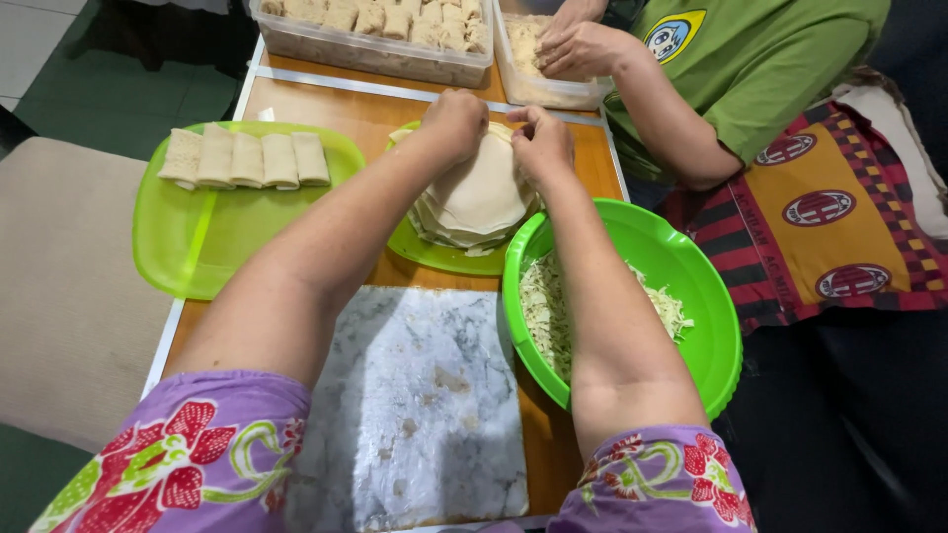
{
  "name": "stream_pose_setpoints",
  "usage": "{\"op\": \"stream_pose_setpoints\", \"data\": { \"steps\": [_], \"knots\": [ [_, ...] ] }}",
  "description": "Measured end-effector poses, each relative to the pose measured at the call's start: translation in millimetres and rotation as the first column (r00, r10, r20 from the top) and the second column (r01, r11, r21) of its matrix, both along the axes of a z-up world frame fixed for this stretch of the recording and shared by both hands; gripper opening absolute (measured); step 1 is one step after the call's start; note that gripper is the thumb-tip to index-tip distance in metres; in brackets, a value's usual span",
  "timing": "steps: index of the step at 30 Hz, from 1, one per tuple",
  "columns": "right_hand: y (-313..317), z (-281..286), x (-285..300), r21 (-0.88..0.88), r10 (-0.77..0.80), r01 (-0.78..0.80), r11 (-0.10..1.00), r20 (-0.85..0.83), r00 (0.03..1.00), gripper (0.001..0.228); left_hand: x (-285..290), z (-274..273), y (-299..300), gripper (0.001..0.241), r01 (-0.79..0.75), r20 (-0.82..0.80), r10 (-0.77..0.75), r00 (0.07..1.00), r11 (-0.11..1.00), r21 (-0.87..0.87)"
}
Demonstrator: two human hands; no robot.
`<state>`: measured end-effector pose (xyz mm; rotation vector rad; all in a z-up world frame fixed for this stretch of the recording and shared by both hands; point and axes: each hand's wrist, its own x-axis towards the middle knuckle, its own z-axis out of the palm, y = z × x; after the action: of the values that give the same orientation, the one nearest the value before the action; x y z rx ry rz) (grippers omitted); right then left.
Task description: Wrapping shredded cabbage in dough wrappers to prepare spring rolls.
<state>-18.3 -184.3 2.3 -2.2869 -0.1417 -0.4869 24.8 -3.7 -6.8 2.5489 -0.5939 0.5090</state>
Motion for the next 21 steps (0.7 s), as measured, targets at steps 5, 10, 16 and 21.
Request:
{"op": "stream_pose_setpoints", "data": {
  "steps": [5,10,16,21],
  "knots": [
    [3,6,-8,-0.019,0.010,-0.010,1.000,-0.001,1.000,0.026,-10,9,2,0.011,-0.003,-0.027,0.003,1.000,1.000,-0.014],
    [3,3,-5,-0.050,0.036,-0.035,0.998,0.014,0.999,0.022,-20,9,7,0.008,0.074,0.123,-0.066,0.990,0.996,-0.058],
    [11,17,-21,-0.044,0.091,-0.092,0.995,-0.019,0.996,0.027,-24,13,16,0.013,0.182,0.130,-0.158,0.979,0.964,-0.196],
    [7,12,-18,-0.165,0.097,-0.084,0.983,0.070,0.993,0.022,-22,13,23,0.009,0.229,0.183,-0.203,0.962,0.964,-0.135]
  ]
}}
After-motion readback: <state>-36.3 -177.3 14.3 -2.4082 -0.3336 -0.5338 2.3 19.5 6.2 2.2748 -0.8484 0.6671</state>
